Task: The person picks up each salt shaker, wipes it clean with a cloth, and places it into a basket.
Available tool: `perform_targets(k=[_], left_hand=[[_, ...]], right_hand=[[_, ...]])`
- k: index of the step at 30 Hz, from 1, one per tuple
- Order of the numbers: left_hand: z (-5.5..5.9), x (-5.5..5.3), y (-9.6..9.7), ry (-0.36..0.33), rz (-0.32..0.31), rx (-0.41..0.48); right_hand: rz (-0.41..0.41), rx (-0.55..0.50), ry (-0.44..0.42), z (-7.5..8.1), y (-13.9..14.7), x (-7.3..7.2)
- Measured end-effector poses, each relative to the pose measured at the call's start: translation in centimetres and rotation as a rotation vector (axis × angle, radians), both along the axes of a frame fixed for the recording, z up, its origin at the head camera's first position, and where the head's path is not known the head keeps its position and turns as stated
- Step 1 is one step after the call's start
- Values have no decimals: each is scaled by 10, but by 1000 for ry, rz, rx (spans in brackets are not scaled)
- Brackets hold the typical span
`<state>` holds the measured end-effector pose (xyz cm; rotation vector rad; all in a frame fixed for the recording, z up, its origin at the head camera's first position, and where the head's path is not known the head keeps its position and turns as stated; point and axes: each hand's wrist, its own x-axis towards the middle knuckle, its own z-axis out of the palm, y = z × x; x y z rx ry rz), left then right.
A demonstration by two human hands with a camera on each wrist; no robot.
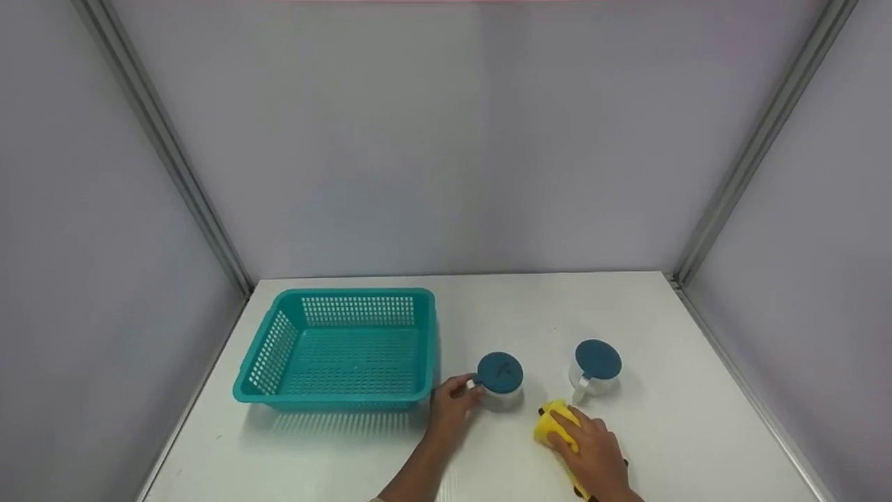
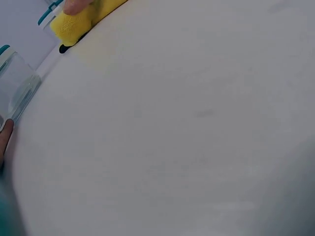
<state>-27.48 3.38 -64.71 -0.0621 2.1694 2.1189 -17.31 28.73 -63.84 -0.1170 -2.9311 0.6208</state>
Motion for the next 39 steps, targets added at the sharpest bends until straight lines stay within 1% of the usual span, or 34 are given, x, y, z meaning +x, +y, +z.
perform_targets(k=[3,4,6,8,11,12,14,16,19,23,26,29,31,35,39], left_hand=[[-3,3,4,-13,-16,13],[-3,3,5,-13,-16,18],[-3,3,6,-11,-6,20],[-2,3,7,-12,3,12],[3,2,8,-18,-7,-6],[4,2,8,-15,-14,-10],[7,0,8,-4,-22,-17],[9,-2,7,4,-17,-20],[9,-4,5,10,-5,-25],[7,-3,3,-3,3,-36],[7,-1,2,-10,9,-45],[7,0,1,-1,11,-37],[6,0,1,6,7,-23],[5,0,1,3,3,-1],[2,-2,1,-4,2,9]], right_hand=[[-25,-33,-57,3,2,1],[-39,-48,-89,5,2,1],[-62,-101,-178,11,2,-2],[-90,-158,-291,20,2,-5],[-126,-223,-451,35,3,-11],[-129,-234,-487,39,3,-12],[-110,-239,-511,47,3,-17],[-86,-241,-514,53,3,-20],[-44,-222,-482,58,0,-25],[-36,-129,-479,60,-4,-26],[-20,-67,-495,61,-9,-26],[20,-15,-479,61,-14,-25],[49,24,-450,60,-17,-24],[101,100,-359,53,-21,-23],[107,121,-275,46,-22,-23]])
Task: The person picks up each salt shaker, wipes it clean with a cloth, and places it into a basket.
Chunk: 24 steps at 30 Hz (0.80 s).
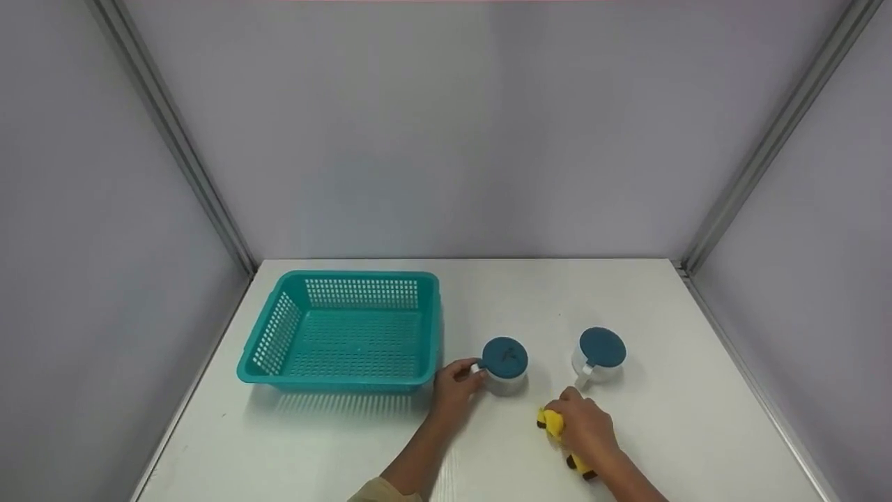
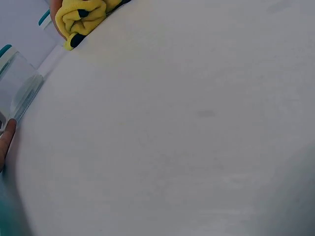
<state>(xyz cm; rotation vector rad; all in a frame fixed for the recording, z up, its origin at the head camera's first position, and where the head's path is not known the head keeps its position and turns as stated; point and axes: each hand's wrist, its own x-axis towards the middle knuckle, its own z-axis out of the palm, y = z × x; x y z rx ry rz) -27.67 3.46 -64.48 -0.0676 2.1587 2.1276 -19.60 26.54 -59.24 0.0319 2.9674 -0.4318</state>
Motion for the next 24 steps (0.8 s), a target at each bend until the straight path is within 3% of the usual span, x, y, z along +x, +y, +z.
perform_targets(k=[5,11,19,24], left_hand=[[0,1,-1,7,-11,3],[-4,4,-3,18,-18,13],[-6,6,0,-3,-9,30],[-4,4,1,-18,-2,25]], right_hand=[[-6,15,102,-9,-5,3],[2,35,302,-25,-9,18],[11,128,330,-31,-8,32],[49,99,444,-35,-7,31]])
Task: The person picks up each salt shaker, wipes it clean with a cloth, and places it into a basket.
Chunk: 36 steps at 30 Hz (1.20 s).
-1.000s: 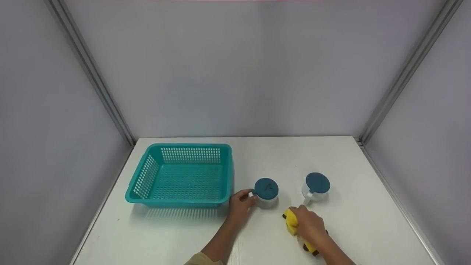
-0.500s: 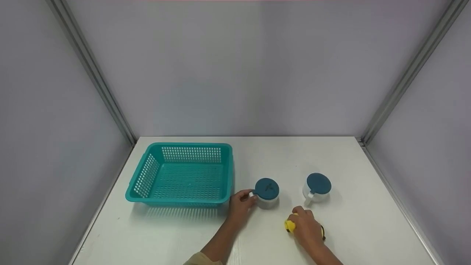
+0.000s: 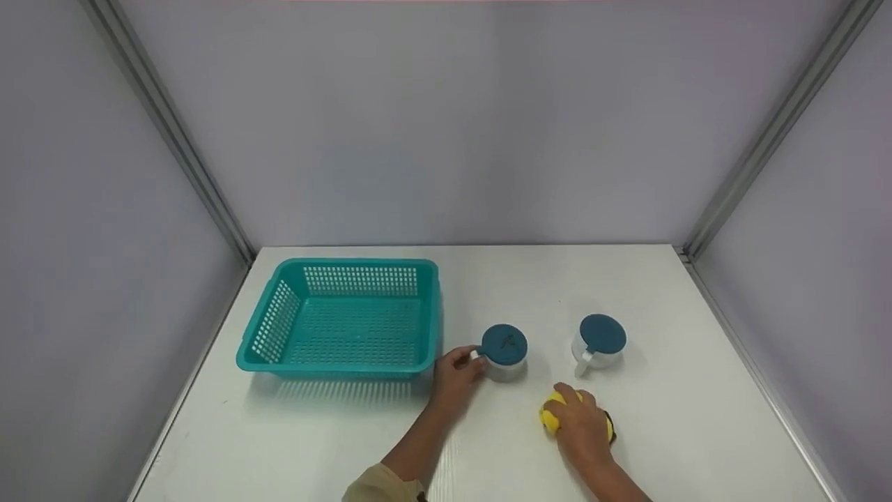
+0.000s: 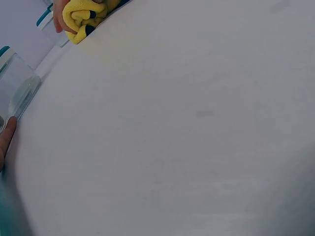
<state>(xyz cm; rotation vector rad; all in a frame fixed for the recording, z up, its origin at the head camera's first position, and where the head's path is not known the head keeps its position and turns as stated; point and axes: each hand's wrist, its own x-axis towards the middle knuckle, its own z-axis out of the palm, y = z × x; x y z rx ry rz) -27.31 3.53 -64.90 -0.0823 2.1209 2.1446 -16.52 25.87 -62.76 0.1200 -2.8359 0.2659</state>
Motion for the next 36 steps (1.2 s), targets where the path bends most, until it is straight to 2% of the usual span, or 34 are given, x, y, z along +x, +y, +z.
perform_targets(k=[2,5,10,14,16,21,28,31,36], left_hand=[[1,-2,0,3,3,1],[0,-3,-1,18,5,-4],[-1,-4,-1,48,11,4],[0,-4,-1,33,20,61],[1,-4,0,21,23,83],[1,-5,1,20,27,75],[-1,-1,3,-40,24,96],[2,1,4,-17,25,85],[5,0,5,1,24,65]], right_hand=[[23,-11,56,-2,1,-4],[31,-13,73,-5,1,-6],[10,-36,-33,-6,-2,-7],[-15,-130,-120,-3,-4,-7],[-26,-187,-128,-2,-5,-7],[-79,-287,-126,-1,-7,-10],[-154,-289,-232,7,-11,-6],[-178,-322,-244,10,-11,-5],[-269,-464,-277,14,-7,-6]])
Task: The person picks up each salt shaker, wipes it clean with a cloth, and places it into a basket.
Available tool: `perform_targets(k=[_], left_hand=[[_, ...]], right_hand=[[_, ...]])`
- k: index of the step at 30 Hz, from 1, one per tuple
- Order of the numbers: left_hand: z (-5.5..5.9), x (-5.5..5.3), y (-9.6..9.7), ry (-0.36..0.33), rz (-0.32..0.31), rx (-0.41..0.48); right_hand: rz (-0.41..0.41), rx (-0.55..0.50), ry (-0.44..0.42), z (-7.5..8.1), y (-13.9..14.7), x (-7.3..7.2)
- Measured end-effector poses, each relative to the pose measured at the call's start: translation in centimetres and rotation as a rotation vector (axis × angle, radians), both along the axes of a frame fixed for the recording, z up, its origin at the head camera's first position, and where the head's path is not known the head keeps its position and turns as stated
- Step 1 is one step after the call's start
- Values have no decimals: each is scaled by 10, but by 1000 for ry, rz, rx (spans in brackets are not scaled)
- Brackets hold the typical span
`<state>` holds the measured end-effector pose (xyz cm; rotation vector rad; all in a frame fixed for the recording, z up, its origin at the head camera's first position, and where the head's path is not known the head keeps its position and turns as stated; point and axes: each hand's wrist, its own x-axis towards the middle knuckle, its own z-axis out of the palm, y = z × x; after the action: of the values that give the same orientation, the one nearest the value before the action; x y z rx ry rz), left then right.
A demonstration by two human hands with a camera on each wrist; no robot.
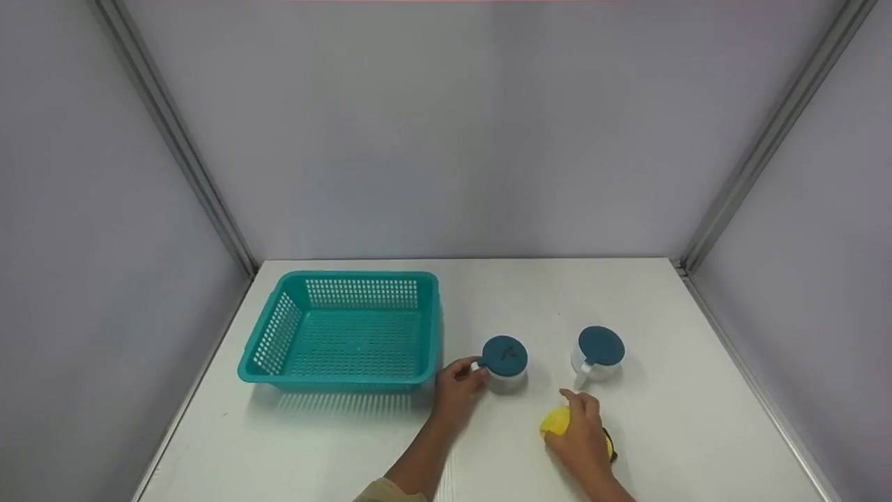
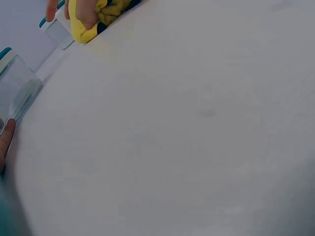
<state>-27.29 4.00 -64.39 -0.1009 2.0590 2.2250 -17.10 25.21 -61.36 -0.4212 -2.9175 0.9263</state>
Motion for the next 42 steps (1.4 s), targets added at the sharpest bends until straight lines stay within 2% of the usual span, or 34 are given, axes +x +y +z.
perform_targets(k=[3,7,10,15,20,22,28,33,40,42], left_hand=[[-1,-2,0,20,-9,-28],[-2,-5,-1,62,-28,-14],[-5,-6,-1,58,-35,19],[-7,-7,-1,29,-39,29],[-3,-7,0,18,-54,14],[-3,-8,0,22,-53,5],[-5,-9,1,57,-43,1],[-9,-8,0,46,-41,-7],[-9,-10,3,32,-17,90],[-9,-10,4,25,-3,92]], right_hand=[[-25,-4,-43,-1,5,1],[12,139,-22,-1,11,5],[20,220,-40,-1,14,8],[-28,146,-99,-1,11,6],[-48,34,-46,-7,11,7],[-36,23,-20,-10,12,8],[40,73,87,-18,13,11],[36,93,91,-21,12,14],[56,169,140,-21,11,14],[57,178,146,-22,11,14]])
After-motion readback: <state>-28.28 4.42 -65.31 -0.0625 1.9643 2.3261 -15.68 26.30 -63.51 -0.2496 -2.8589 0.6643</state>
